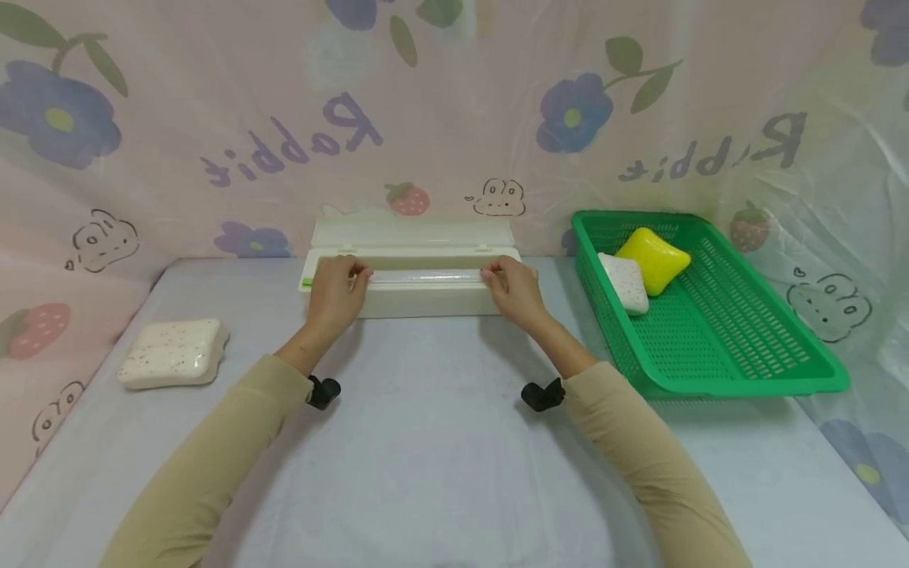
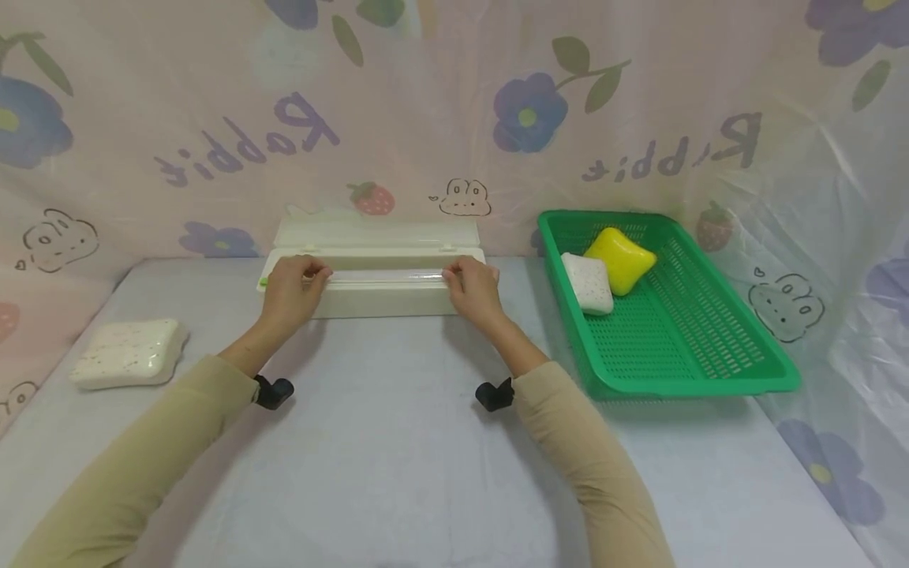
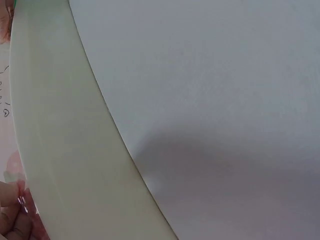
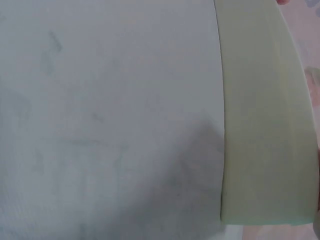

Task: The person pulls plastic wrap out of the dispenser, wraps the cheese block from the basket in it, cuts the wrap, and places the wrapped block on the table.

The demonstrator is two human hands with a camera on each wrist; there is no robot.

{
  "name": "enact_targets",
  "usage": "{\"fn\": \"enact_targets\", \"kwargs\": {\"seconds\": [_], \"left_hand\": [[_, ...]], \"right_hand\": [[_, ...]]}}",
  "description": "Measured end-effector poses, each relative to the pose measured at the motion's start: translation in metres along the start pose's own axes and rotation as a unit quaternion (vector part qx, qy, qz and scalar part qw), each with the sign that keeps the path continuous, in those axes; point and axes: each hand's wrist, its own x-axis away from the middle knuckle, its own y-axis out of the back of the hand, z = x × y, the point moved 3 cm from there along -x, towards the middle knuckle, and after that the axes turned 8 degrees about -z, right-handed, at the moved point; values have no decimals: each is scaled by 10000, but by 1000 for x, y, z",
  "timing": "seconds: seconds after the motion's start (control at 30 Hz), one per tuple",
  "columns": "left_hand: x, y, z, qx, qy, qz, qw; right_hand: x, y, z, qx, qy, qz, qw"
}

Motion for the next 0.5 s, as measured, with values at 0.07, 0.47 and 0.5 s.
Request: {"fn": "enact_targets", "kwargs": {"seconds": [0.07,0.47,0.5], "left_hand": [[-1,0,-2,-162,-95,23,9998],[1,6,-8,-347,-480,225,9980],[1,8,-9,-327,-505,212,9980]], "right_hand": [[-1,0,0,-37,103,52,9999],[-7,5,-1,-580,-497,263,9967],[-7,5,-1,-588,-526,214,9967]]}}
